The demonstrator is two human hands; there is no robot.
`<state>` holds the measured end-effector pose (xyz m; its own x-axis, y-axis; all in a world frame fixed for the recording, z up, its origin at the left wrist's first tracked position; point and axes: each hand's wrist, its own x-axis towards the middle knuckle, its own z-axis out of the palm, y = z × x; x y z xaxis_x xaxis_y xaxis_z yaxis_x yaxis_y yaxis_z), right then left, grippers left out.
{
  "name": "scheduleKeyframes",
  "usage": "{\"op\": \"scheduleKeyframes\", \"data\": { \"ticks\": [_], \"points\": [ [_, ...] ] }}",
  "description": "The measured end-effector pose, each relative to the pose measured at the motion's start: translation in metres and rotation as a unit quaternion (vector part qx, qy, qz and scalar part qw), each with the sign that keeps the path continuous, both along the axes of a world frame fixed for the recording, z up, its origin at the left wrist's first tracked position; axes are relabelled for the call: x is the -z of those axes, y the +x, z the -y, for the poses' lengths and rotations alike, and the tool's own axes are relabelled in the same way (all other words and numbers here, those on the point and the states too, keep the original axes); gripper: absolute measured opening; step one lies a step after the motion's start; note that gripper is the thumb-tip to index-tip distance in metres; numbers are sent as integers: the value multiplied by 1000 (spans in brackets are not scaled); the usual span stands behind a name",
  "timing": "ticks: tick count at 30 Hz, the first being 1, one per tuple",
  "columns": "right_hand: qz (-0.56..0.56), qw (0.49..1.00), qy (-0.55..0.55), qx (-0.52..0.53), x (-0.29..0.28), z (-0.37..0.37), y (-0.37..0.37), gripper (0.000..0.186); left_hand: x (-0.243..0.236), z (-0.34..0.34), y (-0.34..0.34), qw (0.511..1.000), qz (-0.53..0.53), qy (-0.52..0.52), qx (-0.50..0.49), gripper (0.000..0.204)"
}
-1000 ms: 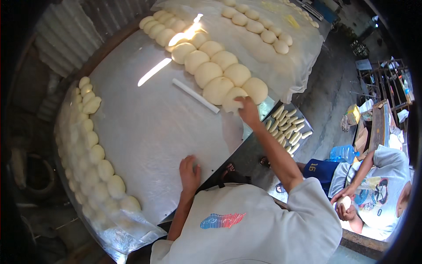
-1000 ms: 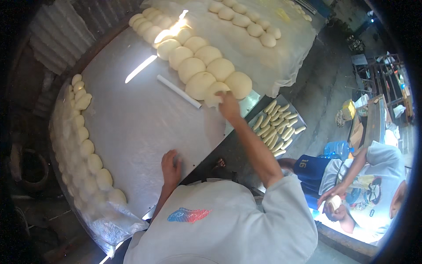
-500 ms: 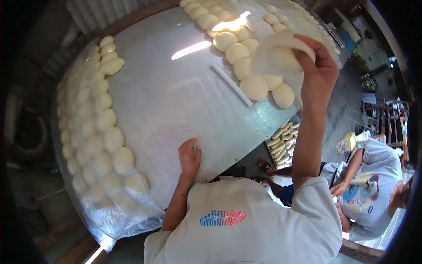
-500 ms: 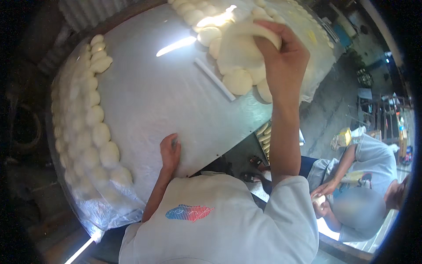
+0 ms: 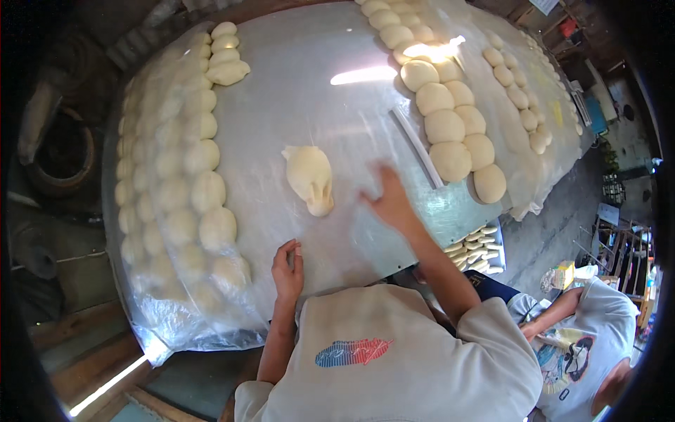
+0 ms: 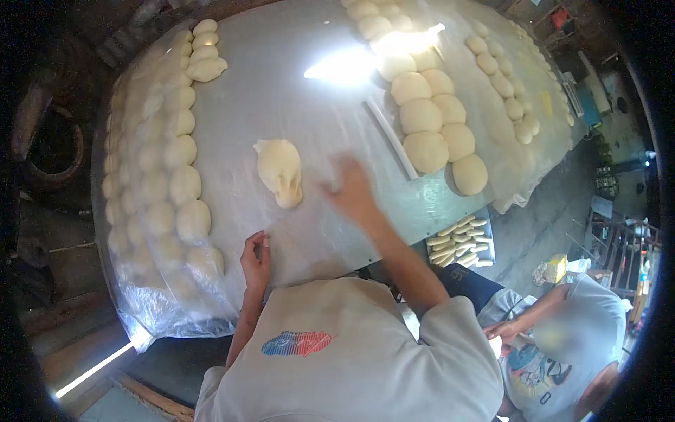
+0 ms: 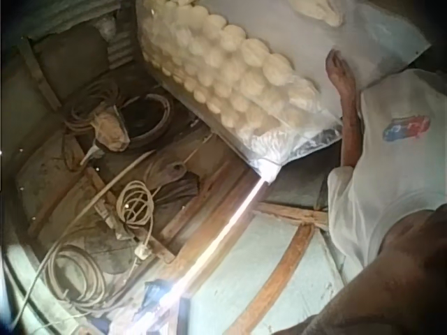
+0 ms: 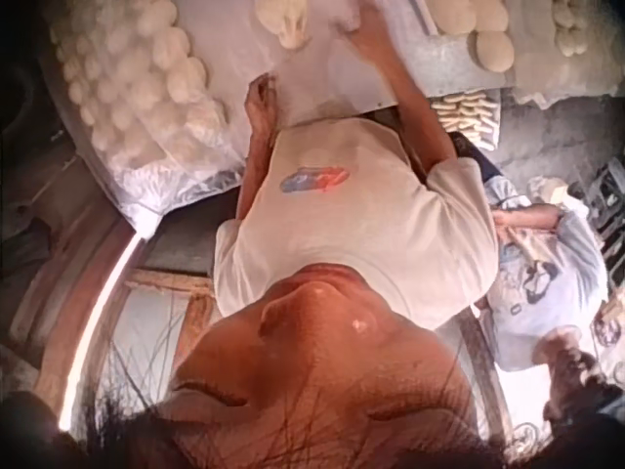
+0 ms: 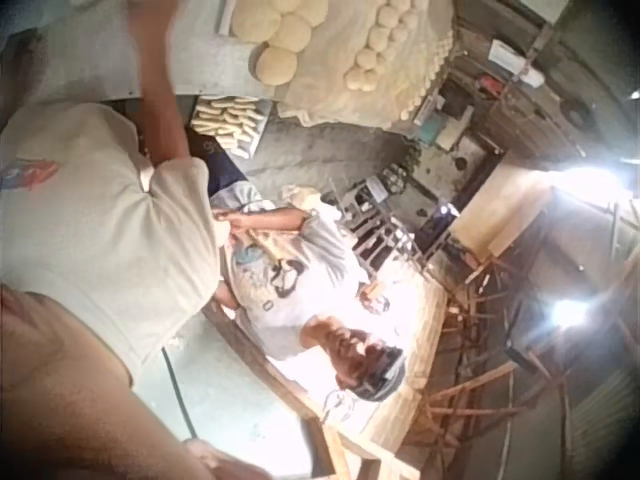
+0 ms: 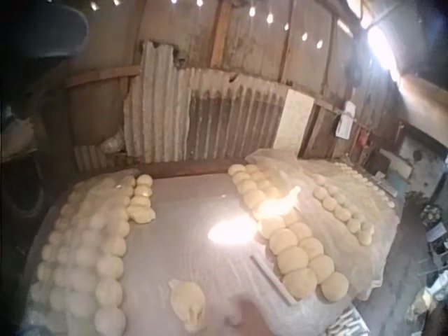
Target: The person shapes dough by rolling it out flat with a rolling pin and then rolling it into a cylindrical shape.
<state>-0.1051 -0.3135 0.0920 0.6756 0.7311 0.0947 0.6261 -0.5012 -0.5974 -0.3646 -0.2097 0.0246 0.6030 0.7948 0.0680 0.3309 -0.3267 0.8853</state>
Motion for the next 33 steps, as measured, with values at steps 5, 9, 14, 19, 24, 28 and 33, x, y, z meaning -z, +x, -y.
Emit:
{"op": "scheduleKeyframes", "data": {
  "ticks": [5, 9, 14, 19, 24, 28, 33],
  "points": [
    [305, 896, -255, 195, 52, 64, 109, 46, -6, -7, 9, 997, 24, -55, -46, 22],
    [305, 907, -247, 154, 50, 57, 105, 41, -24, -24, 25, 998, -3, -27, -56, 22],
    [146, 982, -91, -74, 41, 17, 60, 34, -72, -62, 59, 979, 31, 196, -46, 34],
    [179, 956, -71, -222, 32, -52, 12, 51, -45, -98, 90, 938, -146, 315, 14, 50],
    [216, 964, -58, -142, 71, -106, 53, 66, 13, -134, 113, 899, -296, 309, 88, 59],
    [215, 975, -6, -52, 80, -170, 101, 72, -1, -193, 179, 898, -276, 341, -14, 60],
    [281, 957, -50, -58, 77, -157, 90, 77, -1, -181, 164, 888, -264, 373, -45, 64]
  ]
}}
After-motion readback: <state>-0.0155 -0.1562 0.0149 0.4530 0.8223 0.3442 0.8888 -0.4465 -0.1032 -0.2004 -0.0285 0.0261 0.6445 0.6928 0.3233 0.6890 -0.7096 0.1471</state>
